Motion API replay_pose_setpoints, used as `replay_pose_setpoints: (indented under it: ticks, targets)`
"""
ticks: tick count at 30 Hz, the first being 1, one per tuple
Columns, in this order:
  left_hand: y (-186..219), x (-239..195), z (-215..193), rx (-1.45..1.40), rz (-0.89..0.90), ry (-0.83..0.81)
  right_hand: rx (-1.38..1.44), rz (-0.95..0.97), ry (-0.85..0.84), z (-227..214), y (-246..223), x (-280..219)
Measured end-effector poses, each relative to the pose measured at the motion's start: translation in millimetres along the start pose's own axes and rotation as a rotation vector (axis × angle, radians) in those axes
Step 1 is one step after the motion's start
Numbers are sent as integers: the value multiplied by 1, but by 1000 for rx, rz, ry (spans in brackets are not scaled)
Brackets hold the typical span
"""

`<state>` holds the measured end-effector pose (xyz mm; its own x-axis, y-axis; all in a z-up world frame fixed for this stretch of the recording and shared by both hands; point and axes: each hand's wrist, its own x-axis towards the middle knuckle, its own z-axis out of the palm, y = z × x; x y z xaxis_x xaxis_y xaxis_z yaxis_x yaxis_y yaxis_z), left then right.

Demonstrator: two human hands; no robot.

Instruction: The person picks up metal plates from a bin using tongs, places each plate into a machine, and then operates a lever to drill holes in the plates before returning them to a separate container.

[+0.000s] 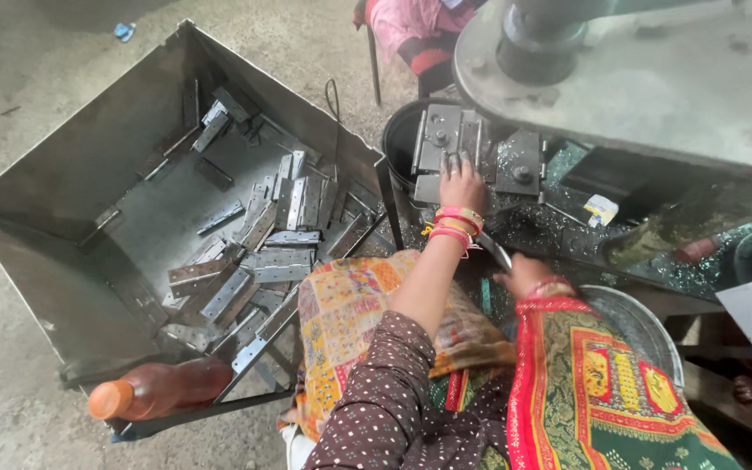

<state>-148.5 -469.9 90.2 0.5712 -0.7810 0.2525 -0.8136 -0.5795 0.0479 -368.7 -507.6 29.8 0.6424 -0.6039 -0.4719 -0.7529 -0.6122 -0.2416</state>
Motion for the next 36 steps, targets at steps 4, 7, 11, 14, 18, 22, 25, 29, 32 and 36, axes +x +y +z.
replay_pose_setpoints:
  ticks: [4, 7, 11, 14, 18, 22, 25, 29, 32, 36]
  targets:
    - [-1, -5, -13, -46, 8, 17, 130, 92, 82, 79, 10, -38]
    - [-6, -9, -28, -55, 46, 72, 112, 82, 92, 82, 14, -33]
    - [-11, -2, -30, -56, 42, -90, 69, 94, -9, 31, -5, -25]
    - [-12, 9, -17, -48, 37, -114, 3, 46, -88, -16, -14, -25]
    - [-18, 38, 1, -35, 16, -86, 93, -35, -16, 4, -1, -22]
    - [-21, 40, -8, -15, 26, -89, 103, 24, 144, 84, 14, -42]
    - [-24, 36, -29, -15, 61, -304, 132, 77, 116, 89, 13, -37]
    - [-29, 31, -51, 36, 115, -158, 79, 85, 106, 22, -11, -47]
    - [-20, -2, -59, 70, 149, -88, 220, 34, 379, -28, -33, -68]
    - [-3, -83, -78, 188, 209, -160, 360, -163, 728, -47, -48, -81]
